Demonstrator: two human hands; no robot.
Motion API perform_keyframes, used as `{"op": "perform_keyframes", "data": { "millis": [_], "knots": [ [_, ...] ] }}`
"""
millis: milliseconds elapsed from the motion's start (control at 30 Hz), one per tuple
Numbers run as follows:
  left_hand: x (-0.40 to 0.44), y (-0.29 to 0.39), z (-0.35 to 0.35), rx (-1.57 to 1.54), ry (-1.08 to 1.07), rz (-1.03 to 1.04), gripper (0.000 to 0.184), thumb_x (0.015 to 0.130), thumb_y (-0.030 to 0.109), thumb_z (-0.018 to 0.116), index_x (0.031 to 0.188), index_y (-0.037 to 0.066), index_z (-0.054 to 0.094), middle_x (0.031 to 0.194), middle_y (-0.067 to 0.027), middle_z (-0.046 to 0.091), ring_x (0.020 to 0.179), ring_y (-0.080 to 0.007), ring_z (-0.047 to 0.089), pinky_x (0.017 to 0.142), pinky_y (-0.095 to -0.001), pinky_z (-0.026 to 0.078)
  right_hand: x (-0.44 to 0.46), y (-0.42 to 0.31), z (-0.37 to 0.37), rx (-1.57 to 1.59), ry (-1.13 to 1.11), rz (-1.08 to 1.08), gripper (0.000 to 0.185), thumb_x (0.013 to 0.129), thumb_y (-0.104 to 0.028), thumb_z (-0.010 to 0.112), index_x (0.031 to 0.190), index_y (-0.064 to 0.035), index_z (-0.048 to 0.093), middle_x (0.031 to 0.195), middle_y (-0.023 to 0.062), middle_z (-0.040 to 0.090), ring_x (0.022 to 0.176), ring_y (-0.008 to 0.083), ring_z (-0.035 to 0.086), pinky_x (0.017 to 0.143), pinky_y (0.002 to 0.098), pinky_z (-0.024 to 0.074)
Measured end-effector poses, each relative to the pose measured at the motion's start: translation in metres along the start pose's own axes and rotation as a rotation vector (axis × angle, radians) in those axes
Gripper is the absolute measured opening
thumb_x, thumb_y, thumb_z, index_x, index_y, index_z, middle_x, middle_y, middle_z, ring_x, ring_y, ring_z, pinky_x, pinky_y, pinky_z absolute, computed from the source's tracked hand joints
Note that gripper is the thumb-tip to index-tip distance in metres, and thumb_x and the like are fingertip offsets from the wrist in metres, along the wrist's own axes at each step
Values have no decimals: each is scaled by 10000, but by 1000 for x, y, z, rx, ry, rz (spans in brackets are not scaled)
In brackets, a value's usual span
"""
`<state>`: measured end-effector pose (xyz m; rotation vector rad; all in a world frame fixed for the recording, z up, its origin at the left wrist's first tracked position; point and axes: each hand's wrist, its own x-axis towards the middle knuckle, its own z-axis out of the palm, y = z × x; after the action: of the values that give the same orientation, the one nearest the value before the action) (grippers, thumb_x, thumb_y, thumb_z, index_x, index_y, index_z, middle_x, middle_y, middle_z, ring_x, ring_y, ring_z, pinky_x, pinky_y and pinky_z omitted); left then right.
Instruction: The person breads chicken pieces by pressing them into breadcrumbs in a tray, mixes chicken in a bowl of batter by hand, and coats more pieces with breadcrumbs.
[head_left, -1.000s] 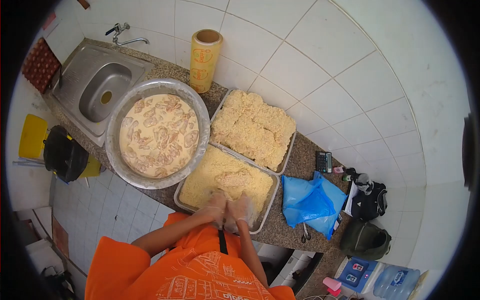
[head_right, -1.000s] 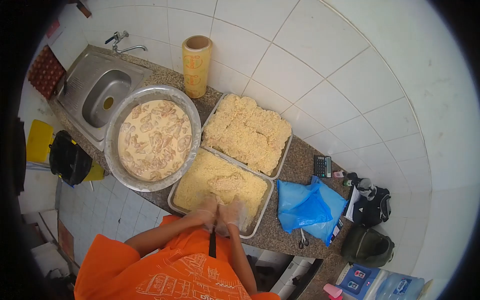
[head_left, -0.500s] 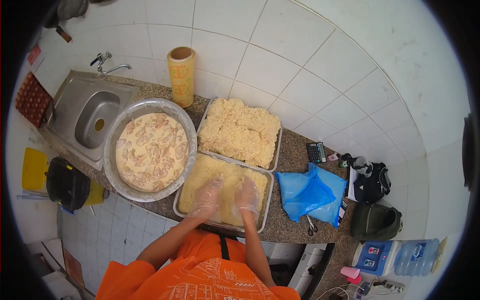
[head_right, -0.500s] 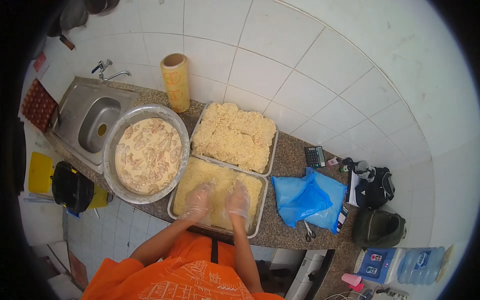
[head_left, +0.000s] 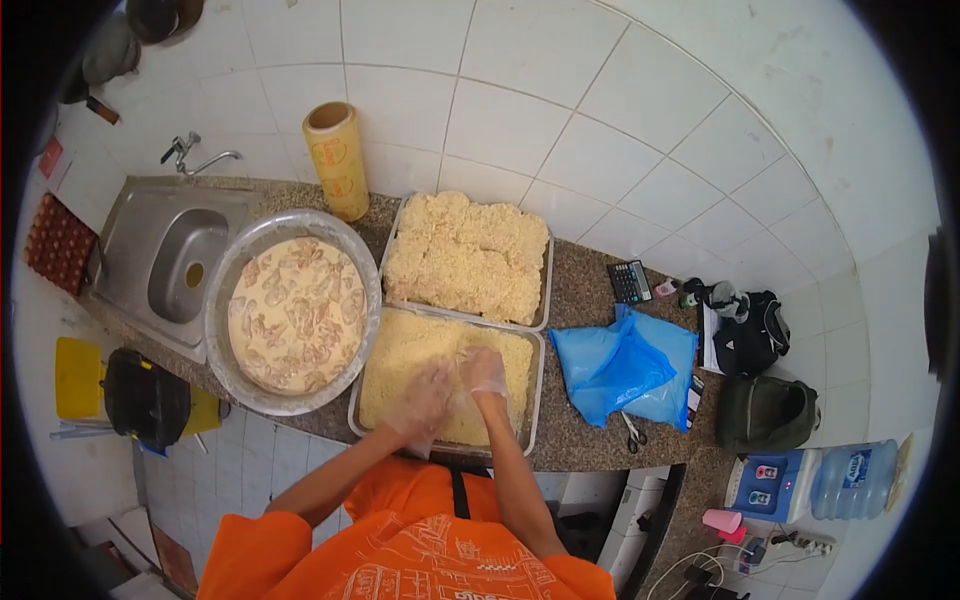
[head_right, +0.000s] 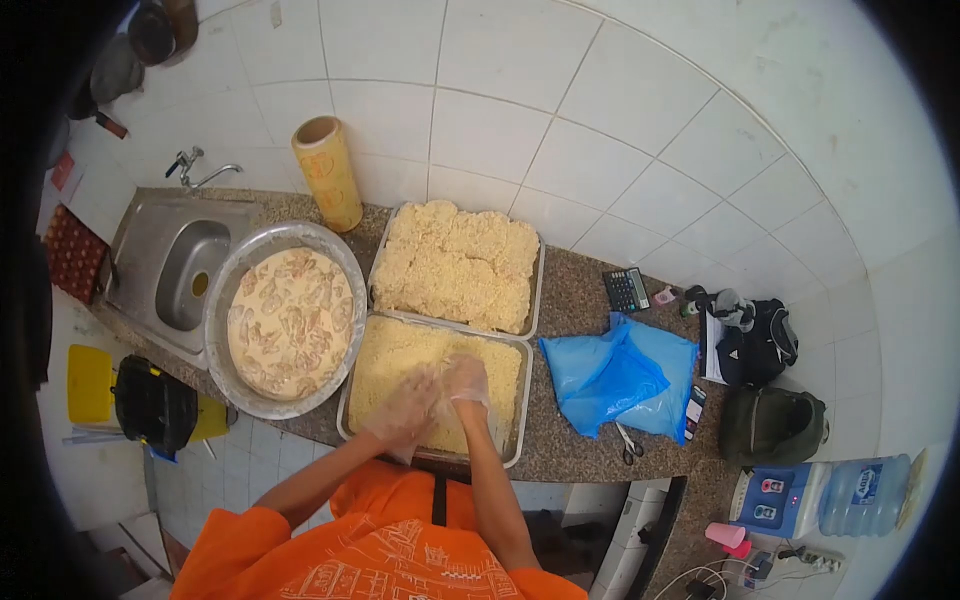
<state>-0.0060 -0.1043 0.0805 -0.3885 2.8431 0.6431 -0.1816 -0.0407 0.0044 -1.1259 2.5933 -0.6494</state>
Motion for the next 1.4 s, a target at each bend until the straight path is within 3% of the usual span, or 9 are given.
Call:
{"op": "perform_keyframes", "data": {
  "millis": [167, 367, 567, 667, 833, 1033, 1133, 1233, 1400],
  "knots": [
    [-9, 6, -7, 164, 61, -25, 668, 1015, 333, 484, 1561, -28, 349, 1663, -208, 276, 1544, -370, 247, 1256, -486, 205, -3, 15, 32, 485, -43, 58, 144, 793, -60, 698, 904, -70, 790, 974, 171, 766, 842, 335, 734, 763, 398, 593],
    [-11, -5, 19, 160, -3, -139, 691, 984, 299, 492, 1586, 8, 319, 1677, -164, 276, 1552, -317, 257, 1251, -453, 234, -6, -14, -42, 274, 300, -26, 130, 846, -127, 693, 910, -52, 779, 970, 160, 757, 862, 331, 721, 806, 391, 576],
    [6, 3, 2, 189, -161, -189, 657, 988, 283, 447, 1576, 10, 342, 1678, -153, 283, 1551, -303, 264, 1243, -458, 259, -16, -2, -20, -411, -93, -75, 448, 870, -376, 695, 1112, 0, 718, 1195, 238, 689, 1125, 382, 643, 963, 418, 509],
    [1, -3, 22, 138, -80, -173, 638, 985, 295, 461, 1550, 8, 390, 1665, -154, 310, 1540, -309, 283, 1242, -460, 261, 2, -6, -24, -368, -422, 53, 525, 886, -430, 673, 1198, -9, 686, 1228, 246, 673, 1149, 388, 635, 976, 431, 508],
    [4, -6, -5, 46, -63, -129, 641, 969, 270, 503, 1547, 14, 398, 1676, -149, 287, 1543, -310, 269, 1227, -481, 287, 5, -20, -47, -140, -338, 115, 493, 874, -376, 698, 1193, -1, 697, 1146, 263, 700, 1097, 417, 662, 968, 452, 525],
    [-9, -26, -16, -166, 74, 7, 373, 951, 222, 561, 1251, 25, 664, 1285, -222, 661, 1192, -352, 643, 992, -449, 517, -22, -20, -47, -4, -31, -84, 373, 823, -202, 739, 1148, -21, 714, 1136, 268, 693, 1067, 429, 659, 927, 459, 543],
    [-40, -13, -13, -322, 566, -101, 227, 909, 167, 589, 1035, 32, 721, 1005, -206, 723, 979, -372, 710, 869, -452, 560, -37, -74, -98, 59, 57, -101, 327, 807, -142, 749, 1108, -19, 712, 1081, 252, 692, 1027, 423, 658, 905, 447, 548],
    [-43, 6, -35, -420, 19, -505, 201, 864, 127, 645, 1026, 32, 714, 999, -212, 716, 937, -396, 719, 806, -494, 566, -56, -101, -108, 113, 56, -169, 340, 824, -171, 755, 1121, -18, 694, 1027, 237, 687, 991, 425, 652, 895, 448, 545],
    [-33, 14, 30, -578, -3, -326, 296, 829, 83, 667, 1097, -36, 634, 1026, -306, 672, 945, -460, 681, 811, -516, 547, -85, -57, -76, -134, 17, -82, 520, 840, -308, 769, 1252, -26, 626, 1103, 245, 693, 1068, 426, 653, 919, 471, 531]
  ]
}}
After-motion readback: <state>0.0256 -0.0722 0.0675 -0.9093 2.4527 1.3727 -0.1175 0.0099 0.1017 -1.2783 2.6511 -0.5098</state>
